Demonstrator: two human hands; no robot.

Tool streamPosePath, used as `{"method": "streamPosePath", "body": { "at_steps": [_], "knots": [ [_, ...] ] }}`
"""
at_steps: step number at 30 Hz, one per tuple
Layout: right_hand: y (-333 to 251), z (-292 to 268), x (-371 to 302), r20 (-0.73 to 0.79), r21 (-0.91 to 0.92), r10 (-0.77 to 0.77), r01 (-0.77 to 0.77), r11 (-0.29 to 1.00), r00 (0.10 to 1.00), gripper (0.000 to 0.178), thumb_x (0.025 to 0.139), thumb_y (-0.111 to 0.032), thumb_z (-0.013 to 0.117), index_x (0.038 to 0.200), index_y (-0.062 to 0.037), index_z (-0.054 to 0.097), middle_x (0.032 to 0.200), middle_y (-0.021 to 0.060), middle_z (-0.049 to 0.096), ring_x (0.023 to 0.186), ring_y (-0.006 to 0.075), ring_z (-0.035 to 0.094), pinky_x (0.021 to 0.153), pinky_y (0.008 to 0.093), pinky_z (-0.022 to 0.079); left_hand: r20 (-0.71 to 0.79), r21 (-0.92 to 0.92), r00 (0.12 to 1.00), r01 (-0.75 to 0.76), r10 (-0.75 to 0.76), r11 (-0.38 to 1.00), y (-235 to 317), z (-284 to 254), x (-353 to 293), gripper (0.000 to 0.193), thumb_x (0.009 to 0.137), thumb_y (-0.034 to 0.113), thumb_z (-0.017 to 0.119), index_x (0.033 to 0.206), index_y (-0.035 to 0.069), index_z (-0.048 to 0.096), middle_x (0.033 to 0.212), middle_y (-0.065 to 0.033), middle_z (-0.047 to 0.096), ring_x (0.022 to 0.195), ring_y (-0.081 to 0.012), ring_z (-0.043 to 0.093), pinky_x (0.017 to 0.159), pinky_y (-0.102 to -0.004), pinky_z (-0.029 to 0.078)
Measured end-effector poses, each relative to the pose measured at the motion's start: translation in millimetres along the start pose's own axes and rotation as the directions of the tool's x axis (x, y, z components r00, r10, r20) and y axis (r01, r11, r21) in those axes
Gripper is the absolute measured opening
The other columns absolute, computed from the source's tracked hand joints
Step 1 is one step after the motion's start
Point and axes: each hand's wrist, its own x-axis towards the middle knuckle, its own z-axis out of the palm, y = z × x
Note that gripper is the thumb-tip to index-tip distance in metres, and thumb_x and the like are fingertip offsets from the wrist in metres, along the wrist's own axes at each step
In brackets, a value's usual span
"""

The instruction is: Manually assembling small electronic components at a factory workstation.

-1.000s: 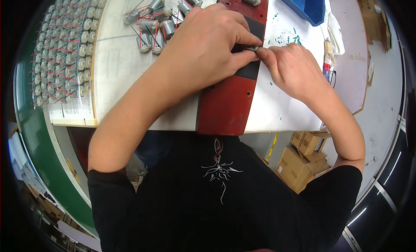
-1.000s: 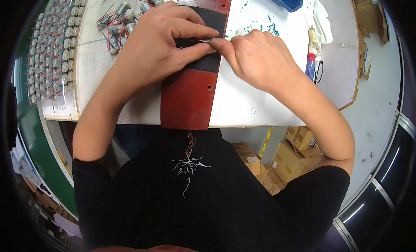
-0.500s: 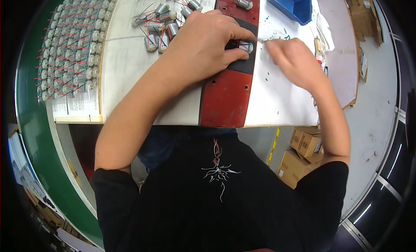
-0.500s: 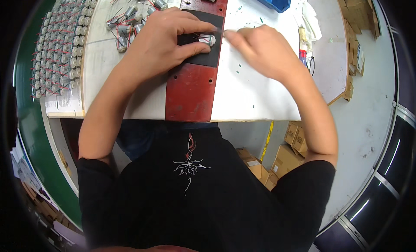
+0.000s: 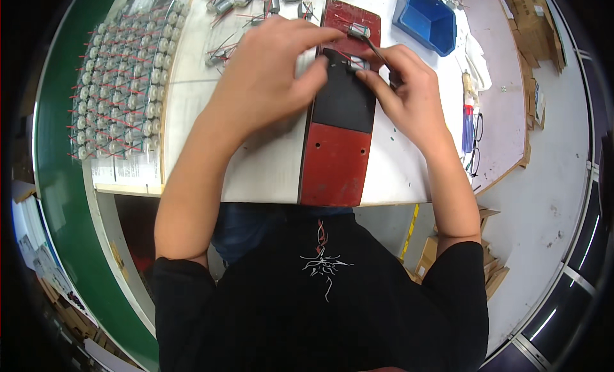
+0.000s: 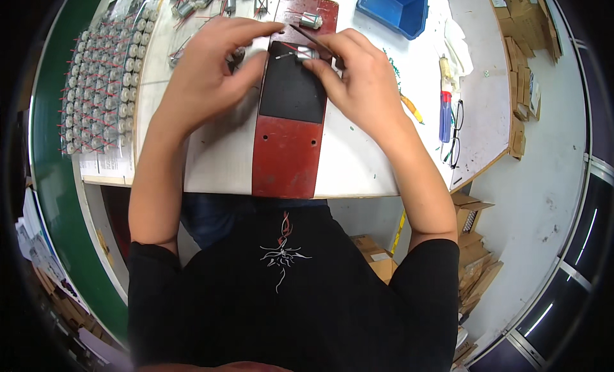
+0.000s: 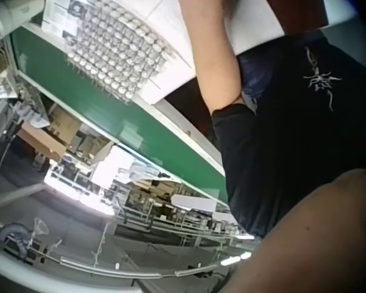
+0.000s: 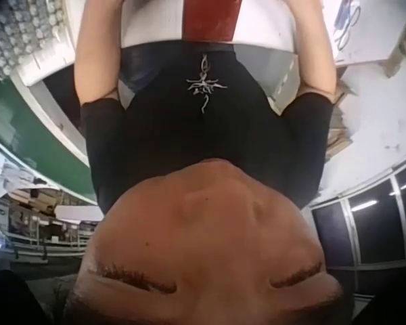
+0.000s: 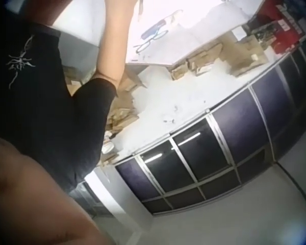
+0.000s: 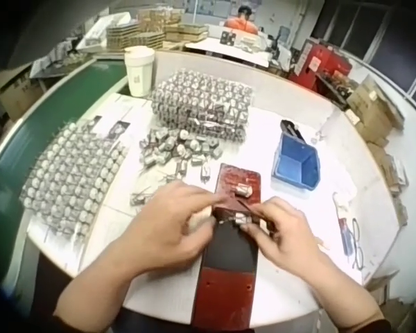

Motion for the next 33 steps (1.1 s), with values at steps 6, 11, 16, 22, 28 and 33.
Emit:
{"method": "streamPosePath", "body": {
  "at_steps": [6, 11, 16, 22, 28, 33],
  "knots": [
    [12, -3, 14, -0.311, -0.066, 0.028, -0.051, 0.997, 0.950, 0.020, 0.085, -0.010, 0.081, 0.102, -0.0019, 0.073, 0.087, -0.0005, 0.066, 0.067, 0.0063, 0.048, 0.055, 0.0222, 0.038, -0.047, 0.469, 0.996, 0.083, -0.069, 0.879, -18, -5, -9, 0.031, 0.083, 0.015, 0.068, 0.113, 0.010, 0.073, 0.106, -0.0084, 0.069, 0.102, -0.0280, 0.061, 0.092, -0.0408, 0.047],
    [48, -61, -2, -0.187, 0.074, 0.404, -0.397, 0.915, 0.896, 0.017, 0.085, -0.012, 0.080, 0.097, -0.0020, 0.074, 0.084, -0.0049, 0.068, 0.070, 0.0036, 0.048, 0.060, 0.0208, 0.039, -0.050, 0.514, 0.992, 0.122, -0.112, 0.849, -15, -3, -4, 0.030, 0.081, 0.017, 0.068, 0.110, 0.011, 0.072, 0.105, -0.0061, 0.068, 0.102, -0.0276, 0.060, 0.091, -0.0417, 0.045],
    [61, -62, -16, 0.122, 0.042, 0.546, -0.554, 0.832, 0.829, 0.015, 0.086, -0.012, 0.078, 0.094, -0.0008, 0.073, 0.083, -0.0043, 0.068, 0.071, 0.0047, 0.050, 0.065, 0.0229, 0.042, -0.008, 0.583, 0.975, 0.184, -0.220, 0.792, -8, 0, -1, 0.030, 0.083, 0.017, 0.068, 0.112, 0.011, 0.070, 0.110, -0.0080, 0.068, 0.108, -0.0289, 0.059, 0.092, -0.0426, 0.045],
    [57, -42, -18, 0.111, -0.084, 0.586, -0.579, 0.811, 0.803, 0.016, 0.088, -0.012, 0.075, 0.093, 0.0017, 0.069, 0.081, 0.0033, 0.067, 0.070, 0.0113, 0.055, 0.068, 0.0282, 0.046, -0.077, 0.617, 0.986, 0.162, -0.145, 0.770, -10, 13, -1, 0.024, 0.084, 0.016, 0.069, 0.108, 0.011, 0.069, 0.106, -0.0084, 0.067, 0.105, -0.0285, 0.058, 0.091, -0.0438, 0.043],
    [67, -27, -31, -0.015, -0.310, 0.324, -0.312, 0.898, 0.946, 0.013, 0.093, -0.011, 0.068, 0.095, 0.0018, 0.065, 0.081, 0.0131, 0.064, 0.071, 0.0207, 0.059, 0.070, 0.0320, 0.048, -0.157, 0.520, 0.987, 0.063, 0.023, 0.852, -3, 16, 10, 0.019, 0.087, 0.012, 0.070, 0.106, 0.009, 0.069, 0.099, -0.0092, 0.067, 0.099, -0.0293, 0.059, 0.088, -0.0431, 0.044],
    [52, -28, -31, -0.064, -0.332, 0.324, -0.326, 0.885, 0.944, 0.011, 0.096, -0.011, 0.065, 0.099, 0.0001, 0.063, 0.082, 0.0143, 0.063, 0.073, 0.0225, 0.060, 0.071, 0.0318, 0.048, 0.067, 0.104, 0.998, -0.029, 0.023, 0.994, 26, 17, 11, 0.020, 0.087, 0.011, 0.073, 0.107, 0.008, 0.070, 0.095, -0.0085, 0.066, 0.091, -0.0302, 0.059, 0.081, -0.0400, 0.045]
  ]
}}
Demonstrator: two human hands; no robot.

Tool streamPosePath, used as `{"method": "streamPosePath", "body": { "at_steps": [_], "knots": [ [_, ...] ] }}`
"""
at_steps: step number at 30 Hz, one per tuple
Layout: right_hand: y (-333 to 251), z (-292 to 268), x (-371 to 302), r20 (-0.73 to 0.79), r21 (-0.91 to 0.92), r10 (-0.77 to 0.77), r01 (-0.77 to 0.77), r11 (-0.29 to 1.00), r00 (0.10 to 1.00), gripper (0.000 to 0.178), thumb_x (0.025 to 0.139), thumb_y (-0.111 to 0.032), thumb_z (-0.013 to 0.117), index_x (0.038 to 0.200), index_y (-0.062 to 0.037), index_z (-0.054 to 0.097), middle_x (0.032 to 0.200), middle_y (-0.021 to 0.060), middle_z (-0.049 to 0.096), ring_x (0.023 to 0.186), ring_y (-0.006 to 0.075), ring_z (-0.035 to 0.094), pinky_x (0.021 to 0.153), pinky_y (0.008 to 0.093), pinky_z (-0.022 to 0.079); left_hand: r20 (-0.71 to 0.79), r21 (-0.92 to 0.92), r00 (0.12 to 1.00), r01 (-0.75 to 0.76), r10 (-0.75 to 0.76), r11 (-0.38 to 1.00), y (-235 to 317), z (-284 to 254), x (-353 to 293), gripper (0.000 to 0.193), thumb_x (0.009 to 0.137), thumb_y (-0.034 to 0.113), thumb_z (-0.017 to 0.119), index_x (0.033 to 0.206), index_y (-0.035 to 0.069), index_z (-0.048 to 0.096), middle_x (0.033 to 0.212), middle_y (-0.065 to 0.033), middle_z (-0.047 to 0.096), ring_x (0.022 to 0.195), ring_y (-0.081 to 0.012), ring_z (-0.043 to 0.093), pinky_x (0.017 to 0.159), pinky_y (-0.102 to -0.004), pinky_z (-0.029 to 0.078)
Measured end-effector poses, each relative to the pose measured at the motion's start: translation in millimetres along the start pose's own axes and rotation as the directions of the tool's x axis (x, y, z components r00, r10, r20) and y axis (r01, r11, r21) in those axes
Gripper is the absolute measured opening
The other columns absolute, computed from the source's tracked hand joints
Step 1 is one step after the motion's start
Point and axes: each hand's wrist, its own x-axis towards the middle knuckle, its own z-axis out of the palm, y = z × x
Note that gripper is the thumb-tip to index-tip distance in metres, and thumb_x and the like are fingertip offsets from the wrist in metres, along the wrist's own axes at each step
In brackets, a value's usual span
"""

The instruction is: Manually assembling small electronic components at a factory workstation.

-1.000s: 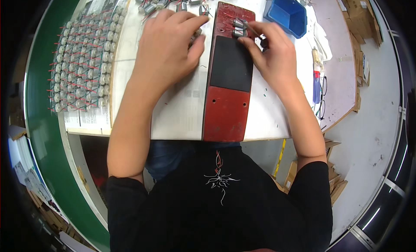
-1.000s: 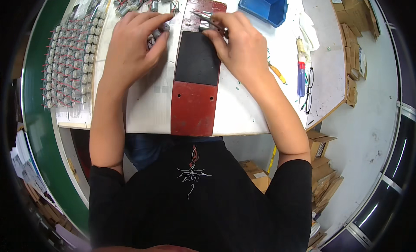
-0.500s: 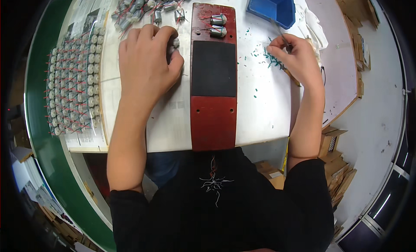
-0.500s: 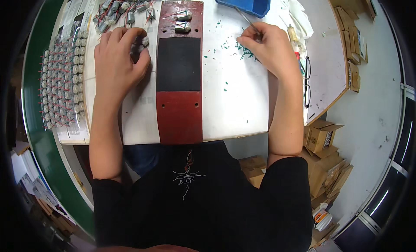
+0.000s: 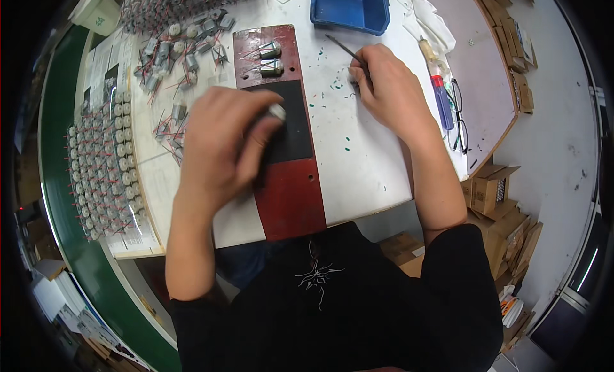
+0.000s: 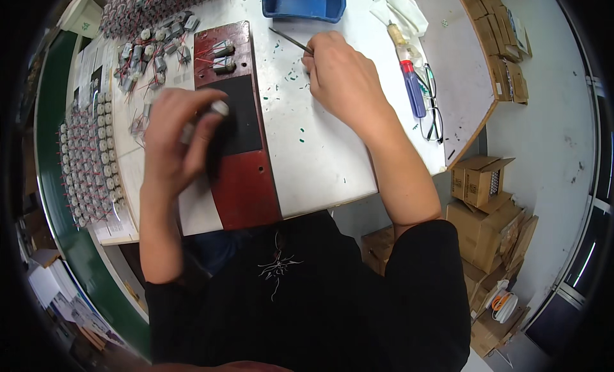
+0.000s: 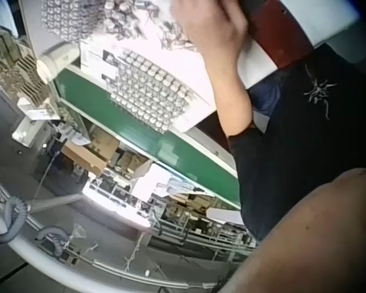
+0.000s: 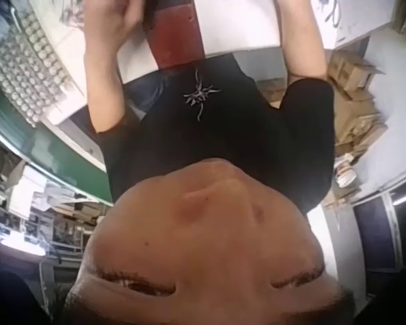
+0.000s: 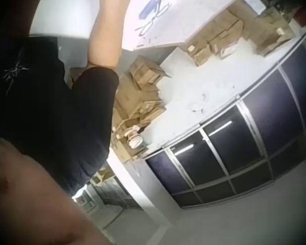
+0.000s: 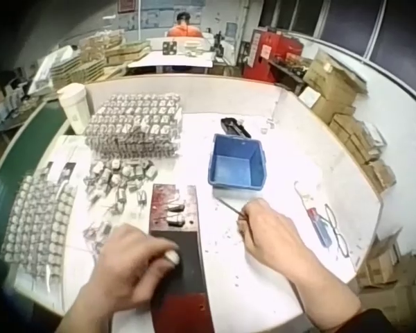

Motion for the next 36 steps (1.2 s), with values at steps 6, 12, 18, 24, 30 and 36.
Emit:
{"method": "streamPosePath", "body": {
  "at_steps": [6, 12, 18, 24, 30, 36],
  "knots": [
    [-11, -6, 1, 0.018, 0.487, 0.148, -0.138, 0.862, 0.989, 0.014, 0.095, -0.011, 0.067, 0.105, -0.0012, 0.064, 0.090, 0.0108, 0.065, 0.074, 0.0211, 0.059, 0.069, 0.0294, 0.048, 0.041, 0.077, 0.999, -0.012, 0.009, 0.997, 10, 20, -4, 0.021, 0.086, 0.013, 0.074, 0.106, 0.006, 0.071, 0.093, -0.0081, 0.064, 0.086, -0.0288, 0.058, 0.077, -0.0397, 0.046],
    [-20, -12, 3, 0.071, 0.486, 0.168, -0.182, 0.855, 0.983, 0.015, 0.091, -0.010, 0.071, 0.103, -0.0016, 0.066, 0.093, 0.0073, 0.064, 0.075, 0.0199, 0.058, 0.068, 0.0286, 0.048, -0.034, 0.051, 0.999, 0.044, -0.042, 0.998, 9, 24, -5, 0.024, 0.083, 0.018, 0.077, 0.105, 0.007, 0.072, 0.093, -0.0074, 0.063, 0.088, -0.0280, 0.058, 0.077, -0.0397, 0.046],
    [-13, -7, 3, 0.158, 0.264, -0.014, -0.028, 0.964, 0.987, 0.017, 0.086, -0.010, 0.074, 0.099, -0.0010, 0.067, 0.090, 0.0097, 0.062, 0.079, 0.0245, 0.062, 0.071, 0.0336, 0.050, 0.017, 0.088, 1.000, 0.014, -0.016, 0.996, 5, 18, -8, 0.028, 0.082, 0.019, 0.079, 0.106, 0.008, 0.072, 0.096, -0.0073, 0.063, 0.089, -0.0283, 0.058, 0.077, -0.0395, 0.046],
    [-6, -5, 4, 0.199, 0.251, -0.030, -0.022, 0.968, 0.980, 0.019, 0.085, -0.013, 0.076, 0.098, -0.0012, 0.067, 0.093, 0.0126, 0.064, 0.082, 0.0291, 0.064, 0.073, 0.0377, 0.051, 0.024, 0.069, 1.000, 0.000, -0.002, 0.998, 7, 19, -6, 0.028, 0.082, 0.018, 0.079, 0.106, 0.007, 0.071, 0.097, -0.0079, 0.063, 0.090, -0.0284, 0.058, 0.078, -0.0396, 0.047],
    [2, -19, 5, 0.090, 0.103, 0.139, -0.148, 0.984, 0.986, 0.017, 0.086, -0.011, 0.073, 0.097, 0.0001, 0.067, 0.097, 0.0141, 0.066, 0.086, 0.0316, 0.066, 0.077, 0.0392, 0.052, 0.034, 0.066, 0.999, 0.006, -0.008, 0.998, 8, 19, -7, 0.027, 0.082, 0.017, 0.079, 0.106, 0.007, 0.072, 0.097, -0.0084, 0.063, 0.090, -0.0283, 0.058, 0.079, -0.0392, 0.047],
    [16, -20, 7, 0.126, 0.028, 0.225, -0.230, 0.973, 0.966, 0.016, 0.088, -0.010, 0.071, 0.099, 0.0014, 0.066, 0.099, 0.0158, 0.070, 0.090, 0.0335, 0.067, 0.080, 0.0397, 0.053, 0.028, 0.068, 1.000, -0.003, 0.001, 0.998, 8, 19, -7, 0.028, 0.082, 0.017, 0.080, 0.106, 0.006, 0.072, 0.097, -0.0084, 0.063, 0.089, -0.0285, 0.059, 0.078, -0.0389, 0.048]
  ]
}}
